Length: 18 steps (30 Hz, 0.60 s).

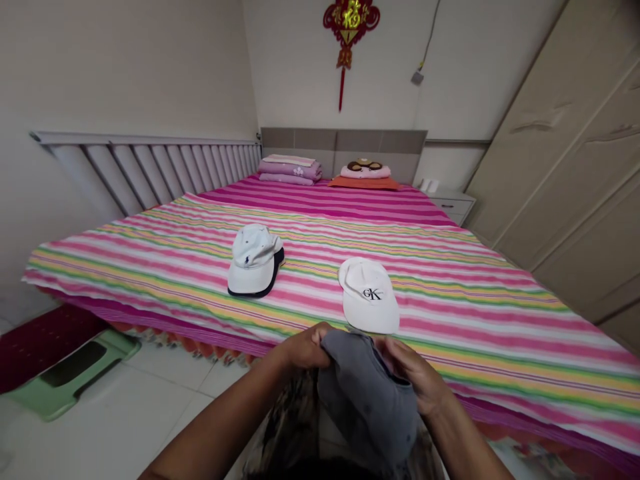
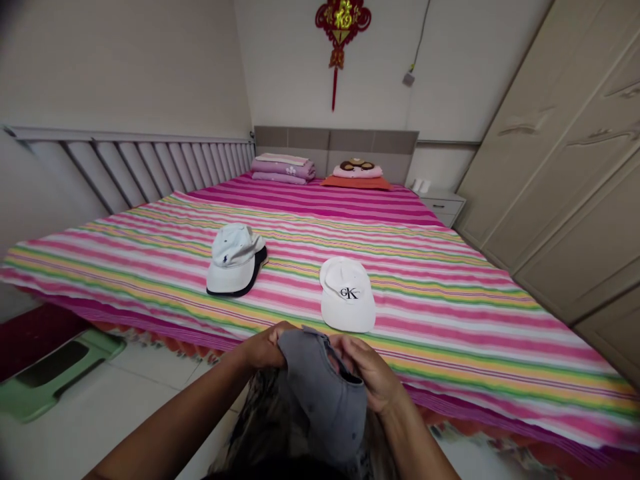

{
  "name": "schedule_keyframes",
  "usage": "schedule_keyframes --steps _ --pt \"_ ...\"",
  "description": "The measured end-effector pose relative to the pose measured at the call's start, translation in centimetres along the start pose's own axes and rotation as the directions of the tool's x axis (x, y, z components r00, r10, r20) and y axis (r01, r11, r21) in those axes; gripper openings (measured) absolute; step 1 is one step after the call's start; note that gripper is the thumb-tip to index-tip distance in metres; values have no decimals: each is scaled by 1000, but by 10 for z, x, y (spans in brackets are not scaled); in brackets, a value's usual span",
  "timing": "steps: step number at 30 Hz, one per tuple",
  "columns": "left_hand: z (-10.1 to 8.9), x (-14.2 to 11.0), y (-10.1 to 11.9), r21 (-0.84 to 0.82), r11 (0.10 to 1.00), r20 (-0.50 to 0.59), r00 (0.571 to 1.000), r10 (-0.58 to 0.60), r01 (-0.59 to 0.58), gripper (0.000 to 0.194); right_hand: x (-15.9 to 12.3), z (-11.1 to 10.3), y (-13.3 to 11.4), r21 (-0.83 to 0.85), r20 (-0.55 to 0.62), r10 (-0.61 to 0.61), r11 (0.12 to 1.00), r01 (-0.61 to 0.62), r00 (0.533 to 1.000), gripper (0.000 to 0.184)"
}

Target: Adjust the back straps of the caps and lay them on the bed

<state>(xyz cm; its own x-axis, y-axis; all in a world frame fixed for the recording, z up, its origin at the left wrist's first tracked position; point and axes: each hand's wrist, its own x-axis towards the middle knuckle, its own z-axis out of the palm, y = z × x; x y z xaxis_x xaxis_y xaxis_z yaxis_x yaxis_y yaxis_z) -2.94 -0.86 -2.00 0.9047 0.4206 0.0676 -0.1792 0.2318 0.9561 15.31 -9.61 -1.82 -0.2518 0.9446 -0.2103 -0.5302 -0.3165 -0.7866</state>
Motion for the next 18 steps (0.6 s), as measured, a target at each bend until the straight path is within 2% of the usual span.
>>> schedule_keyframes --steps 3,8,12,18 --pt "-2 -3 -1 2 1000 19 1000 -23 23 22 -3 3 -7 -54 -5 -98 994 97 995 25" --pt "9 0 0 -141 986 49 995 -88 94 45 -11 7 -16 -251 -31 -194 951 180 981 23" --pt "20 7 -1 -166 981 11 995 -101 101 34 -15 11 -15 -388 -52 -221 903 184 974 24" --pt "30 12 -7 -297 952 50 997 -55 67 39 -16 11 -16 -479 -53 -252 855 197 966 24"
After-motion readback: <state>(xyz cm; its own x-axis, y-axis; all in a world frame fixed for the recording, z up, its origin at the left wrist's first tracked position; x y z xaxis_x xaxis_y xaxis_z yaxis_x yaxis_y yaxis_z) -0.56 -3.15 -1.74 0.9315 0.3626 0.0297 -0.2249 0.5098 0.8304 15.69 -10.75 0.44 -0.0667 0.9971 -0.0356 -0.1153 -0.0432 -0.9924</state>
